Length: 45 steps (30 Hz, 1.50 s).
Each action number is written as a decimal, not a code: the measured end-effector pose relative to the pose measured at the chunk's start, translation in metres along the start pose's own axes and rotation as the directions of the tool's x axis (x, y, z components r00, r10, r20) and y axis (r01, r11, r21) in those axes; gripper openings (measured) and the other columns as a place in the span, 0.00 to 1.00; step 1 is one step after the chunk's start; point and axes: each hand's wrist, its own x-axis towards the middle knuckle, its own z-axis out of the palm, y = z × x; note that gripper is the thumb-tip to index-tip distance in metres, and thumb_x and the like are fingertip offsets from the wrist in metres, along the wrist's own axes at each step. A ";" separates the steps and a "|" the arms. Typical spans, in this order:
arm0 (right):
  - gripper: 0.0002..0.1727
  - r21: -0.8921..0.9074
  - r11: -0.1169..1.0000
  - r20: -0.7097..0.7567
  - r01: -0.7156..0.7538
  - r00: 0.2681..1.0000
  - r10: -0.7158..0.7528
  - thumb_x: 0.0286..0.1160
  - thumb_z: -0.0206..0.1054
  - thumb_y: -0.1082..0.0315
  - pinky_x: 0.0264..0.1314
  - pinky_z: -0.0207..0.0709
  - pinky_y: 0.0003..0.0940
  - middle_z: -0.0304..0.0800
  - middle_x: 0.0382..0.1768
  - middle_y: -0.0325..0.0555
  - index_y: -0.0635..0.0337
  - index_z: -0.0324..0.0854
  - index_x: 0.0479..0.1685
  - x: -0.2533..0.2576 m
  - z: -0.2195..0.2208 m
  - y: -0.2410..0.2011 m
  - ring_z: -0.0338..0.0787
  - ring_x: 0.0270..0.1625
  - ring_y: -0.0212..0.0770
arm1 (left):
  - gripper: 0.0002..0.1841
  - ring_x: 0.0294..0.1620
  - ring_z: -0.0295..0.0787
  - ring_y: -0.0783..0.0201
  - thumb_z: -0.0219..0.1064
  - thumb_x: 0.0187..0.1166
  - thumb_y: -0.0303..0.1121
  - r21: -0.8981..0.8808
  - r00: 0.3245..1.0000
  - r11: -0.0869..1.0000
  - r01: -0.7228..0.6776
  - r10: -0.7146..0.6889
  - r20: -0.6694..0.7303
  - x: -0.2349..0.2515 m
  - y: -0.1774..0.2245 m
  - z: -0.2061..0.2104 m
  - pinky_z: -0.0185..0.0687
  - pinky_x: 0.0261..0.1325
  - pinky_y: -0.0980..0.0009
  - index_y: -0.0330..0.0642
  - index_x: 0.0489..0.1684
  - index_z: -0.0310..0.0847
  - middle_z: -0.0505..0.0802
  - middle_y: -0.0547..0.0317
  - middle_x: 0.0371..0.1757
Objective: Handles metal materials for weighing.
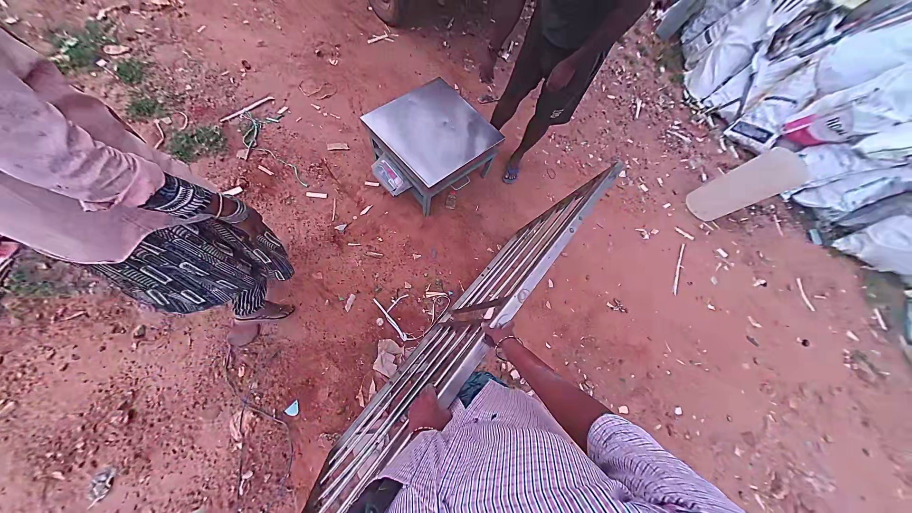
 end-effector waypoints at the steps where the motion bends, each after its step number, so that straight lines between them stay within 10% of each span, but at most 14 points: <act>1: 0.64 -0.127 0.992 -0.046 0.022 0.999 -0.028 0.74 0.78 0.53 0.86 0.66 0.51 0.53 0.88 0.75 0.68 0.26 0.94 0.003 -0.004 -0.001 0.66 0.88 0.63 | 0.39 0.77 0.82 0.43 0.75 0.74 0.47 0.008 1.000 1.000 -0.010 0.010 0.010 0.001 -0.001 0.002 0.75 0.77 0.43 0.42 0.85 0.67 0.83 0.42 0.78; 5: 0.57 -0.620 0.695 -0.076 0.365 0.853 -0.516 0.76 0.72 0.51 0.91 0.45 0.68 0.33 0.95 0.71 0.63 0.36 0.97 0.017 -0.010 -0.004 0.43 0.96 0.69 | 0.40 0.78 0.81 0.43 0.74 0.75 0.50 0.008 0.998 1.000 0.008 -0.008 0.061 0.008 -0.004 0.000 0.75 0.76 0.41 0.45 0.87 0.66 0.81 0.43 0.81; 8: 0.35 -0.701 0.264 0.234 0.663 0.562 -0.793 0.79 0.63 0.58 0.88 0.31 0.81 0.60 0.90 0.65 0.59 0.68 0.88 0.052 -0.018 -0.002 0.47 0.94 0.72 | 0.40 0.77 0.82 0.41 0.74 0.75 0.54 0.018 0.999 0.999 0.042 -0.043 0.026 0.009 -0.003 0.003 0.77 0.75 0.41 0.46 0.86 0.68 0.82 0.42 0.80; 12: 0.28 -0.699 0.015 0.585 0.715 0.583 -0.564 0.90 0.45 0.54 0.90 0.37 0.74 0.87 0.72 0.57 0.58 0.84 0.72 0.060 -0.030 -0.024 0.73 0.85 0.62 | 0.35 0.77 0.82 0.41 0.73 0.76 0.50 0.011 0.997 0.997 0.075 -0.075 -0.023 0.003 0.005 0.003 0.76 0.75 0.40 0.42 0.81 0.72 0.84 0.40 0.77; 25: 0.38 -0.576 -0.115 0.792 0.810 0.517 -0.324 0.94 0.36 0.43 0.83 0.59 0.67 0.89 0.64 0.64 0.65 0.82 0.69 0.058 -0.041 -0.038 0.85 0.73 0.63 | 0.30 0.73 0.85 0.40 0.73 0.74 0.43 0.062 0.966 0.977 0.206 -0.192 -0.174 0.009 0.009 0.022 0.77 0.73 0.38 0.41 0.75 0.78 0.88 0.41 0.71; 45: 0.36 -0.631 -0.169 0.758 0.758 0.554 -0.346 0.93 0.38 0.43 0.72 0.72 0.65 0.88 0.66 0.64 0.64 0.83 0.67 0.055 -0.042 -0.031 0.85 0.72 0.63 | 0.31 0.74 0.84 0.39 0.72 0.75 0.46 0.023 0.959 0.986 0.165 -0.155 -0.236 0.004 0.008 0.036 0.76 0.74 0.37 0.43 0.78 0.75 0.88 0.38 0.71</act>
